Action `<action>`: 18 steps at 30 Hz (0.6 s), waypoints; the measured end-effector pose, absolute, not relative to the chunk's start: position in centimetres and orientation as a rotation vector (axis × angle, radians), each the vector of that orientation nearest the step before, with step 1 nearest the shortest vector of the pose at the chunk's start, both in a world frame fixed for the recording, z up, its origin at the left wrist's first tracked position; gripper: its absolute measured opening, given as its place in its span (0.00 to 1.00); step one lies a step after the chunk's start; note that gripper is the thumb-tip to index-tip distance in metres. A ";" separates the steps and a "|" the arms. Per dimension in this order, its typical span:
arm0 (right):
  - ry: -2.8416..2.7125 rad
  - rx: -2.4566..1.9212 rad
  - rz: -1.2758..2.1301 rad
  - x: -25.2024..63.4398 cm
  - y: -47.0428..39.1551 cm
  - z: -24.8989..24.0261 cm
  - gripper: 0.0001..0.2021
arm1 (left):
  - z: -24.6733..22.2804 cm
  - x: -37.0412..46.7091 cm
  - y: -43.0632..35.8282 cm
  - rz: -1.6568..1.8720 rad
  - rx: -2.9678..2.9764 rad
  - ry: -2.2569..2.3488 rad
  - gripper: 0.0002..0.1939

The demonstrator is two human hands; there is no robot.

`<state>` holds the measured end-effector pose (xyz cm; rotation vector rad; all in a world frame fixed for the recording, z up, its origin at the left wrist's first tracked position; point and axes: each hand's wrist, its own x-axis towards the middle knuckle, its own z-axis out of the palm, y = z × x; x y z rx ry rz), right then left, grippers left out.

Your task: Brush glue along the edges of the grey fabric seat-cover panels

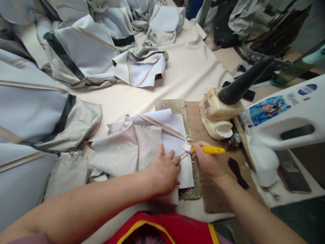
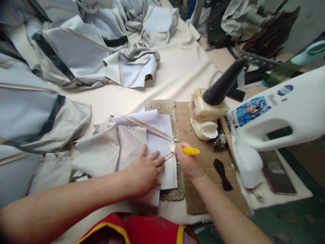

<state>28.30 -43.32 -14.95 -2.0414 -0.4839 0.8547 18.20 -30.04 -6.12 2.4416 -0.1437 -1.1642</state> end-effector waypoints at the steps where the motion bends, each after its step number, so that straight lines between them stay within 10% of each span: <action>1: -0.511 -2.034 0.875 27.9 -44.0 -14.4 0.15 | -6.2 17.5 -30.3 -1.156 2.447 -0.128 0.23; 18: -0.722 -2.070 0.854 25.6 -46.8 -13.8 0.14 | -7.6 16.0 -30.2 -1.056 2.483 -0.121 0.21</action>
